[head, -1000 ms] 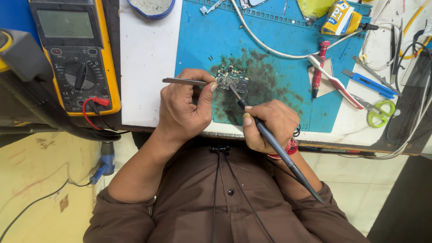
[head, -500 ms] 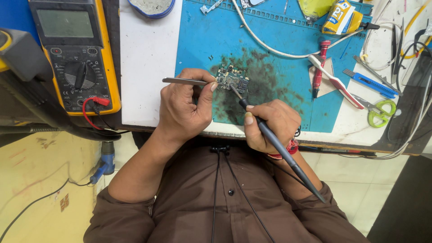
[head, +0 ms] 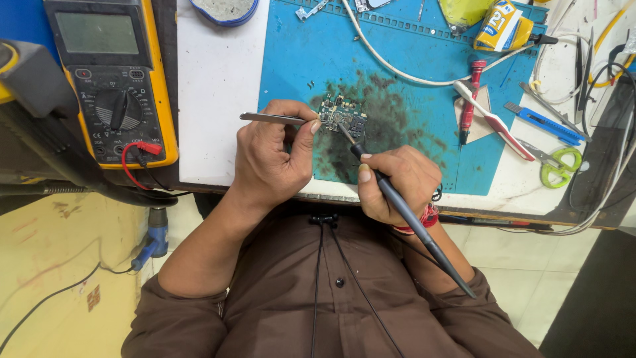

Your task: The person solders components on a small circuit board at a workbench, holding the board with tweezers in one hand and a soldering iron in the other, repositioning the board and touching the iron to different points on the board throughout the clip.

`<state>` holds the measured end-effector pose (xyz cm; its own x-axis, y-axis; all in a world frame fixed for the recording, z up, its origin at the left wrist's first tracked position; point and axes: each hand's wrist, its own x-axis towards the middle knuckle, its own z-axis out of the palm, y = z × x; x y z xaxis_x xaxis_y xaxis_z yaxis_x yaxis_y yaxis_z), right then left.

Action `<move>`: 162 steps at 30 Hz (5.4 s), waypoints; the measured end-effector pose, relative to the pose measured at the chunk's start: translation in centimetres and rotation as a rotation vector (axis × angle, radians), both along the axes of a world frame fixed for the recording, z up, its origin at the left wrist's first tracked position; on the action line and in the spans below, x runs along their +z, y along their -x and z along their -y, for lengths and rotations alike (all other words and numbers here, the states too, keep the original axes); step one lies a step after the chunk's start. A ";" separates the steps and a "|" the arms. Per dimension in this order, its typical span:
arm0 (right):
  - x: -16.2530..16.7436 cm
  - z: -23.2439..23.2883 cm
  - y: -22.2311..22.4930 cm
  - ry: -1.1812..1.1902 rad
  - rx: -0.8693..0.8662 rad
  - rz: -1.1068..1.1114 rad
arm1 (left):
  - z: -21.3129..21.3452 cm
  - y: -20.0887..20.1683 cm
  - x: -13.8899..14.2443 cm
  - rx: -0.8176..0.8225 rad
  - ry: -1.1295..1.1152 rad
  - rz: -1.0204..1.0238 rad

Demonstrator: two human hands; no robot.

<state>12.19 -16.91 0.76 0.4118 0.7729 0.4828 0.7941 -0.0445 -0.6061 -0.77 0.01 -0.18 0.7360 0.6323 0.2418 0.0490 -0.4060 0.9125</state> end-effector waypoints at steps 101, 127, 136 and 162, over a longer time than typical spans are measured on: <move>0.2 -0.6 0.0 -0.010 0.042 0.046 | 0.0 0.1 -0.1 -0.049 0.016 0.002; 0.3 -0.6 0.0 -0.005 0.037 0.048 | 0.0 0.1 0.0 -0.024 0.001 -0.003; 0.4 -0.7 0.0 -0.004 0.050 0.040 | 0.0 0.0 -0.1 -0.028 -0.008 0.010; 0.5 -0.5 -0.1 0.002 0.077 0.046 | 0.0 0.1 -0.2 -0.027 -0.014 0.011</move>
